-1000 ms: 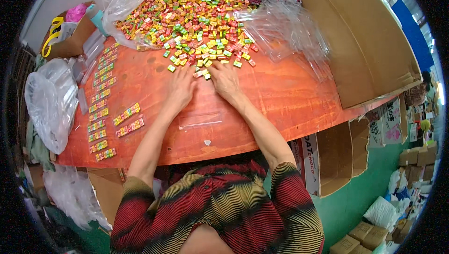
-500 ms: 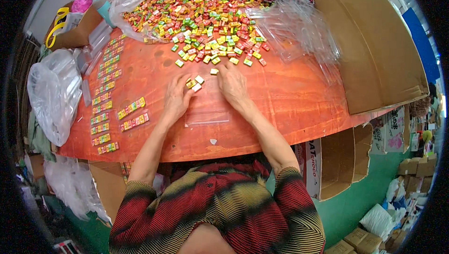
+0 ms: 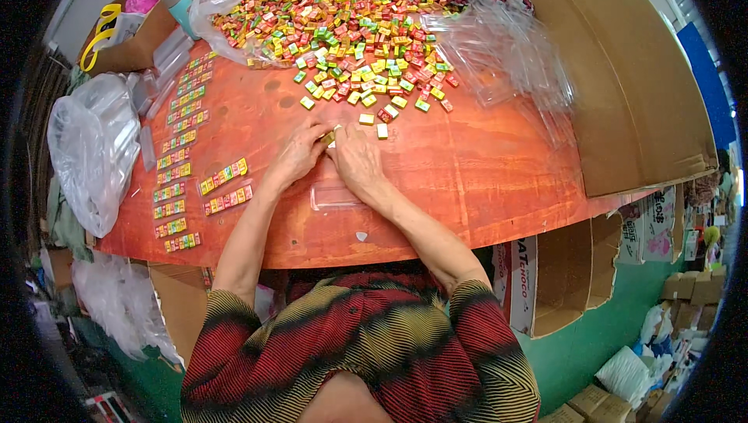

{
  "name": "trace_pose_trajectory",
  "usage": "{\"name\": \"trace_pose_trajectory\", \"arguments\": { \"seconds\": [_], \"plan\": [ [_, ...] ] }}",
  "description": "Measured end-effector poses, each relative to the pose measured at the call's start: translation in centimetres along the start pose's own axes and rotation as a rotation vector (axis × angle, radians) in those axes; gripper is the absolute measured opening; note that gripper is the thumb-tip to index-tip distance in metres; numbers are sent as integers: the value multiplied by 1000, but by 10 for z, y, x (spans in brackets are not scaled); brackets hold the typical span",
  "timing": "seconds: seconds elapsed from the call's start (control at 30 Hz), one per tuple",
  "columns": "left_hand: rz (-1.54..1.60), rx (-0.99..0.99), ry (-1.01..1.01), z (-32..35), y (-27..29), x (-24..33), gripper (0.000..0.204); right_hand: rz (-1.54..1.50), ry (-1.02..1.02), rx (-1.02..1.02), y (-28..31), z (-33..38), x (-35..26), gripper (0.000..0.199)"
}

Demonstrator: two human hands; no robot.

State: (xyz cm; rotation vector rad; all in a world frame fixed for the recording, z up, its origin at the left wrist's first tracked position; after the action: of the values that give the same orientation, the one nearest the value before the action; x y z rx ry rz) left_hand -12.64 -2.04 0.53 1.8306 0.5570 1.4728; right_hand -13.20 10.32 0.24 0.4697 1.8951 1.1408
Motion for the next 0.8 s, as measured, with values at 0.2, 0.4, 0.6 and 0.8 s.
{"name": "trace_pose_trajectory", "arguments": {
  "seconds": [0.2, 0.4, 0.6, 0.8],
  "plan": [
    [-62, 69, 80, 18, 0, 7, 32, -76, 162, -45, 6, 3, 3, 25],
    [-35, 38, 58, 17, 8, 11, 28, 73, 235, -229, 8, -28, 21, 29],
    [-87, 18, 22, 15, 7, 11, 24, 90, 88, -248, 14, -18, 30, 10],
    [-5, -71, 119, 11, 1, 15, 31, 87, 101, -26, 22, 12, 22, 12]
  ]
}}
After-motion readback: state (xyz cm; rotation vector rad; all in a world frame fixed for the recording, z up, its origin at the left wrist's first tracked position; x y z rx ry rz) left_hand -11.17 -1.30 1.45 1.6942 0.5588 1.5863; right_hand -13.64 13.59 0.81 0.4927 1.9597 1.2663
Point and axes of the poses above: each hand's wrist, its own z-axis away from the middle knuckle, its own y-axis out of the back of the hand, x = y × z, the point moved 4 cm from there along -z, towards the middle knuckle, and after that the axes turned 6 degrees about -x, right-handed, at the moved point
